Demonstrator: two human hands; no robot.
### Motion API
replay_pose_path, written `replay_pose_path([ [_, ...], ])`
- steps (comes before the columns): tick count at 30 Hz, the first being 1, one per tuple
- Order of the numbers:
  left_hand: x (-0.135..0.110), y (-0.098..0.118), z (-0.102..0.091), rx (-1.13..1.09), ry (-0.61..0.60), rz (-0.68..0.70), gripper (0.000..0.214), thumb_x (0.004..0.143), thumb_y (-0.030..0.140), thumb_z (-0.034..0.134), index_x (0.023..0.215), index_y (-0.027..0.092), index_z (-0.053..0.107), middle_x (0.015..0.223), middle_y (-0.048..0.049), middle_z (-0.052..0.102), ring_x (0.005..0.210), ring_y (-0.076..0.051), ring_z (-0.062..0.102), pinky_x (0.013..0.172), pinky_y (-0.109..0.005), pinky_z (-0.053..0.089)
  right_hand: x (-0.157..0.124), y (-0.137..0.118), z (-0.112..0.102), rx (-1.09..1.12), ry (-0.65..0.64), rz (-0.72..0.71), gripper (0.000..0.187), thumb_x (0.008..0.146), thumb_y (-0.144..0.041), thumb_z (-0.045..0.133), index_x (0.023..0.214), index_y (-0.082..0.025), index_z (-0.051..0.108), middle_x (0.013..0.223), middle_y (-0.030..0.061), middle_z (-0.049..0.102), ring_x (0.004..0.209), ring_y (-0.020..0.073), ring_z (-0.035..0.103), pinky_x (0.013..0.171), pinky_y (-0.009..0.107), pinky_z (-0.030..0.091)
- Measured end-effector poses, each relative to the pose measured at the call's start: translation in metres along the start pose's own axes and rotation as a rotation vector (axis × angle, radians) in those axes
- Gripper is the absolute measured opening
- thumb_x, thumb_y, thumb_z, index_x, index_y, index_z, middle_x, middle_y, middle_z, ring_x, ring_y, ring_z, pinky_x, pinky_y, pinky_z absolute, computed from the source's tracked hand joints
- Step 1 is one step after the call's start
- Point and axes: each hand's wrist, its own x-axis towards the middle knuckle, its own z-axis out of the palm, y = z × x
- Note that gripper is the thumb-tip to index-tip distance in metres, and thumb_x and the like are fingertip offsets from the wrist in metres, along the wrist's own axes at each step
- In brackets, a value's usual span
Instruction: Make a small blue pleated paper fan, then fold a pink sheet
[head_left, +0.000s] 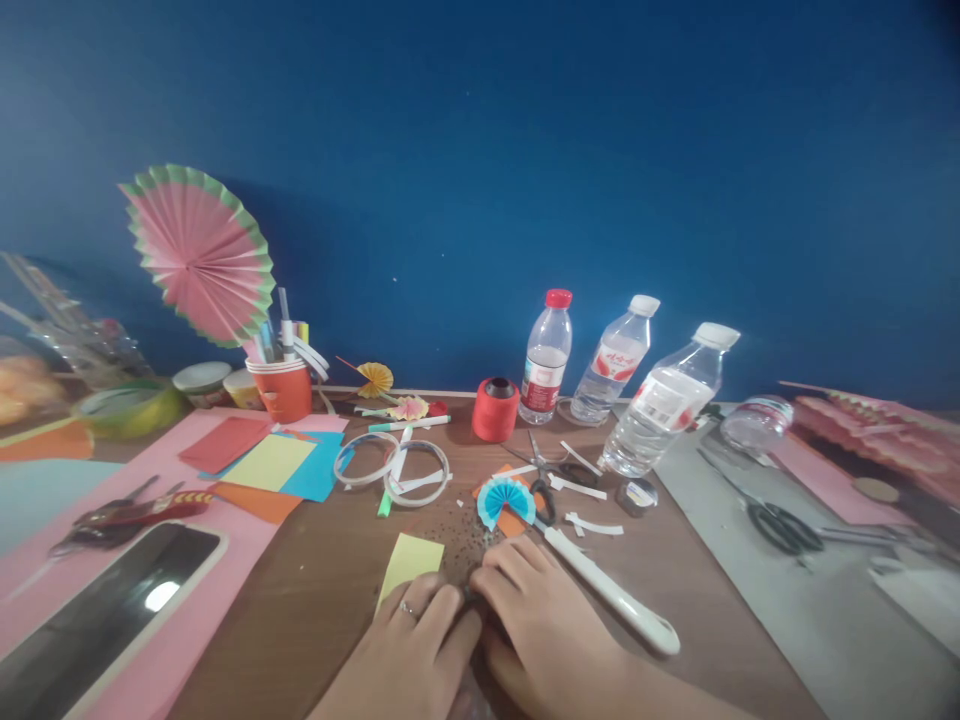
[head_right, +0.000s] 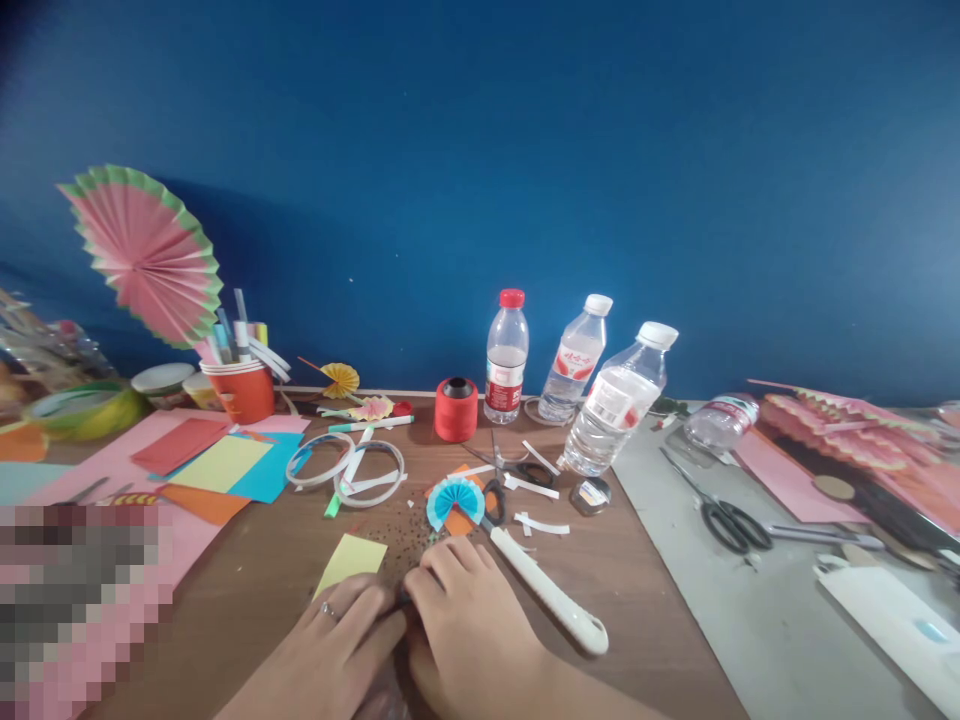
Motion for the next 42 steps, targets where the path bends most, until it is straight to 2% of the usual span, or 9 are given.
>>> replay_pose_path([
  [11, -0.002, 0.001, 0.000, 0.025, 0.023, 0.013, 0.025, 0.085, 0.025, 0.041, 0.107, 0.026, 0.053, 0.108, -0.0045, 0.054, 0.103, -0.025, 0.046, 0.085, -0.039, 0.040, 0.001, -0.001, -0.002, -0.007, -0.004, -0.001, 0.008, 0.074, -0.019, 0.053, 0.082, -0.018, 0.051, 0.090, 0.0030, 0.051, 0.088, 0.0195, 0.042, 0.076, 0.032, 0.036],
  [30, -0.002, -0.007, 0.014, 0.004, 0.064, 0.066, 0.026, 0.083, 0.026, 0.043, 0.108, 0.025, 0.051, 0.106, -0.0052, 0.052, 0.101, -0.025, 0.044, 0.086, -0.039, 0.038, 0.000, -0.001, -0.001, -0.009, 0.003, 0.002, 0.007, 0.073, -0.019, 0.053, 0.080, -0.018, 0.050, 0.088, 0.0030, 0.051, 0.087, 0.0198, 0.042, 0.075, 0.032, 0.036],
  [38, -0.002, -0.003, 0.006, 0.002, 0.019, 0.048, 0.025, 0.085, 0.024, 0.039, 0.108, 0.026, 0.051, 0.106, -0.0045, 0.053, 0.101, -0.025, 0.045, 0.085, -0.040, 0.039, 0.000, -0.001, -0.002, 0.004, 0.006, -0.006, 0.006, 0.075, -0.019, 0.052, 0.080, -0.018, 0.049, 0.088, 0.0034, 0.051, 0.087, 0.0203, 0.042, 0.073, 0.033, 0.036],
  [42, -0.003, -0.004, 0.009, 0.014, 0.045, 0.064, 0.026, 0.085, 0.024, 0.039, 0.108, 0.026, 0.050, 0.107, -0.0050, 0.053, 0.101, -0.025, 0.045, 0.086, -0.039, 0.038, 0.000, -0.001, -0.002, 0.003, 0.000, -0.005, 0.006, 0.075, -0.018, 0.052, 0.080, -0.018, 0.049, 0.088, 0.0031, 0.051, 0.087, 0.0200, 0.042, 0.074, 0.033, 0.036],
])
